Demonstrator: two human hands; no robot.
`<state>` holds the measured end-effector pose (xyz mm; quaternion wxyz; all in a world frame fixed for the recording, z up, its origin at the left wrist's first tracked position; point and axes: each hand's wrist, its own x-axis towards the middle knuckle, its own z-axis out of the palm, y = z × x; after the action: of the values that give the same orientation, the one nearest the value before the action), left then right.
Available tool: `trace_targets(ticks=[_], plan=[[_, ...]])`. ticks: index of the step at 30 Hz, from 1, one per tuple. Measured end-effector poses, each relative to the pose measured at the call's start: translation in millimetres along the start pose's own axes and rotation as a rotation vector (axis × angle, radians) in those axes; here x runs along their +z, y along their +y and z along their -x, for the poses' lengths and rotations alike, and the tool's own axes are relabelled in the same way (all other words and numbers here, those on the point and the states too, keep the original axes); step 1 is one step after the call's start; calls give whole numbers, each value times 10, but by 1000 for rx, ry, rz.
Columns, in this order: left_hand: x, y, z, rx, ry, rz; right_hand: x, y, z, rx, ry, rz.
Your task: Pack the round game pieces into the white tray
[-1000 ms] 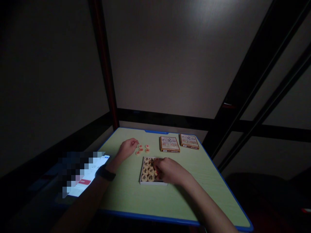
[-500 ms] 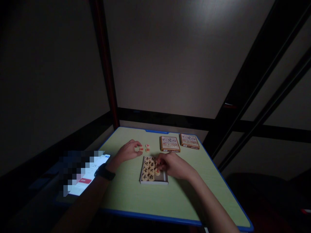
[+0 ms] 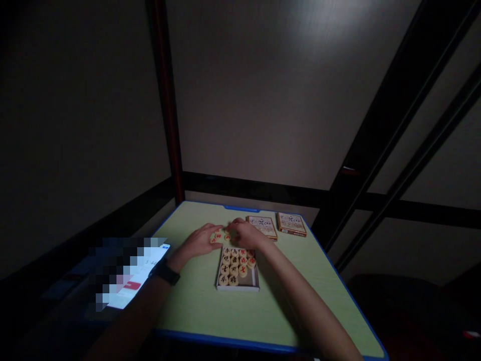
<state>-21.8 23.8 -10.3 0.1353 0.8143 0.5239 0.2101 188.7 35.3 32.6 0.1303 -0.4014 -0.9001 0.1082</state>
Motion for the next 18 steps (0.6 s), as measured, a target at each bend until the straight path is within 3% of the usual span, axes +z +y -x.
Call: trace_targets(ticks=[6, 11, 15, 18], plan=[[22, -92, -78, 20, 22, 95, 115, 75, -367, -54, -207, 56], [-23, -153, -150, -155, 74, 296, 86, 129, -317, -49, -229, 75], [-51, -195, -130, -135, 179, 150, 75, 136, -260, 2, -199, 125], [-49, -187, -91, -80, 160, 22, 103, 125, -233, 43, -164, 168]])
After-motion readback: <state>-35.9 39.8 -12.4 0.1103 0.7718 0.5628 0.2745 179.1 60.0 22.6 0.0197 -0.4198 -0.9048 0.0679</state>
